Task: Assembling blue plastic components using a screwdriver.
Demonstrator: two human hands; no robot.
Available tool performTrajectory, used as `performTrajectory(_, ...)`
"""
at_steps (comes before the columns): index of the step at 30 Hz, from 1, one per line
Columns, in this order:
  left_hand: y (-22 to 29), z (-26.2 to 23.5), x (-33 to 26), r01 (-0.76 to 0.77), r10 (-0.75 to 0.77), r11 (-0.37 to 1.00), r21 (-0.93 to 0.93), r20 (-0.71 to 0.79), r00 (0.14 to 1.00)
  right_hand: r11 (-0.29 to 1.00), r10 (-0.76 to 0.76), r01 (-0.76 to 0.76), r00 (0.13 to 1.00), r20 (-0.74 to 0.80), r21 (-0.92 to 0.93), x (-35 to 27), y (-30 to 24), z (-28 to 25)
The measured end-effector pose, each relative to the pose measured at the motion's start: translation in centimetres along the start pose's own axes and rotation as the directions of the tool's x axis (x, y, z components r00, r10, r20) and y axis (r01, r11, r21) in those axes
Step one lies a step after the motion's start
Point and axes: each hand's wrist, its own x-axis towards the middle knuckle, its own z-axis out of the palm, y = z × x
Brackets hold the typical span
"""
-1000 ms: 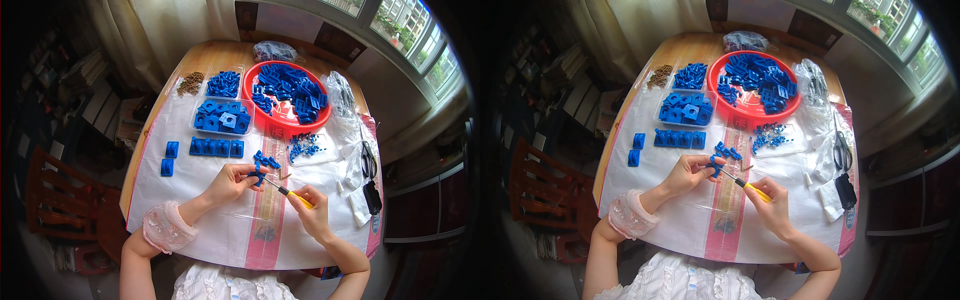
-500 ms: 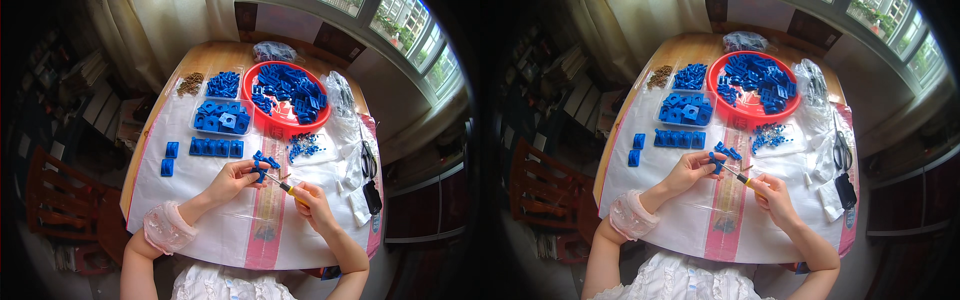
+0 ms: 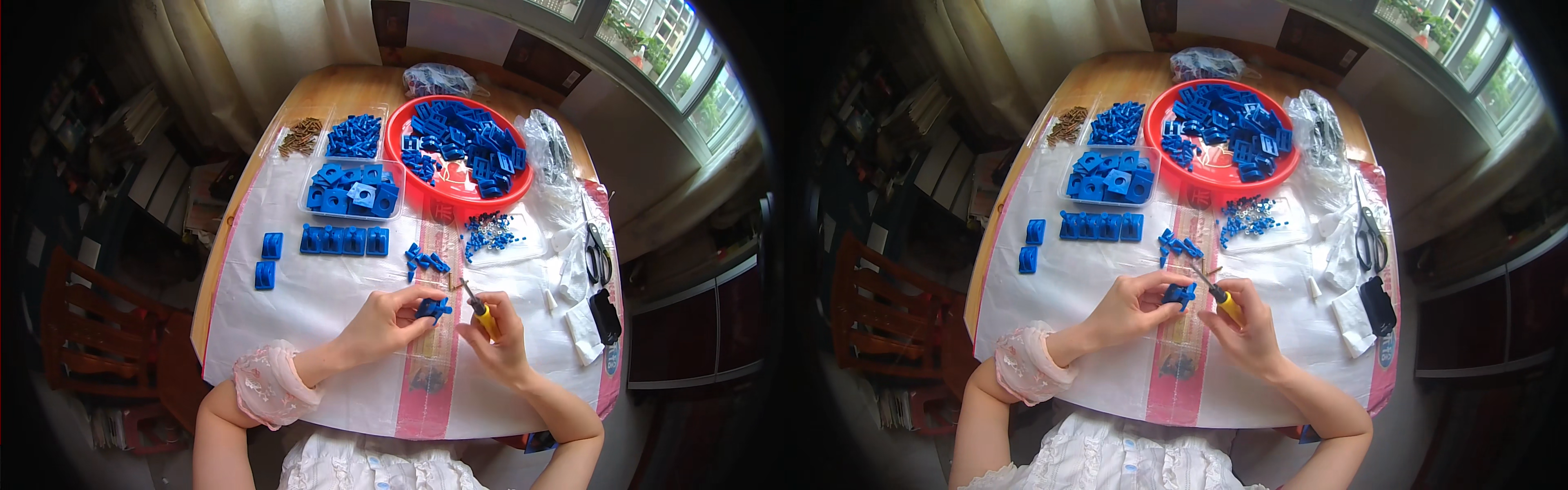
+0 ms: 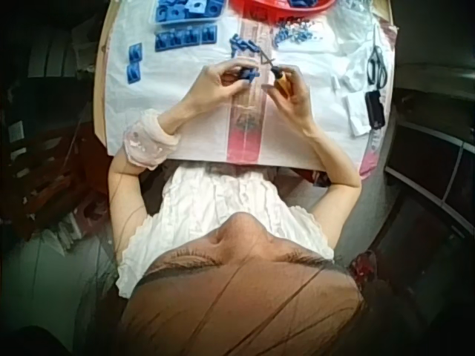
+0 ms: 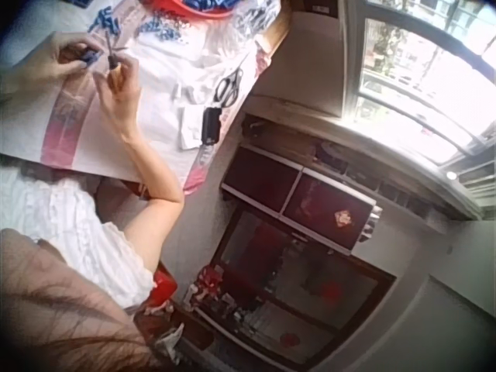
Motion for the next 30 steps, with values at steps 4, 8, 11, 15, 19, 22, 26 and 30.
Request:
performTrajectory(4,0.8,0.8,-0.9,-0.03,0.029,0.999,0.039,0.026,0.999,0.973,-0.098,0.094,0.995,-0.006,-0.21,-0.4,0.8,0.3)
performTrajectory(8,0.6,1.0,-1.2,0.034,-0.038,0.997,0.071,0.068,0.997,0.973,-0.117,0.117,0.993,0.01,-0.2,-0.4,0.7,0.4)
performTrajectory(11,0.4,0.8,-1.1,0.103,-0.107,0.993,0.056,0.066,0.992,0.98,-0.086,0.089,0.996,0.023,-0.177,-0.4,0.8,0.5)
performTrajectory(15,0.3,1.0,-1.0,0.183,-0.179,0.982,-0.055,0.065,0.982,0.978,-0.073,0.079,0.997,0.039,-0.191,-0.6,0.7,0.5)
performTrajectory(19,0.7,1.1,-1.0,0.185,-0.177,0.977,-0.109,0.074,0.981,0.984,-0.073,0.078,0.997,0.036,-0.161,-0.6,0.8,0.5)
performTrajectory(22,0.3,1.2,-1.0,0.186,-0.173,0.973,-0.136,0.102,0.98,0.984,-0.054,0.061,0.997,0.051,-0.17,-0.5,0.3,0.2)
performTrajectory(26,-0.1,1.1,-0.9,0.189,-0.164,0.968,-0.164,0.157,0.974,0.984,-0.04,0.049,0.997,0.06,-0.17,-0.4,-0.1,0.1)
performTrajectory(30,-0.7,1.3,-0.6,0.21,-0.151,0.924,-0.32,0.202,0.968,0.994,-0.056,0.064,0.995,0.087,-0.092,-0.5,0.3,0.0)
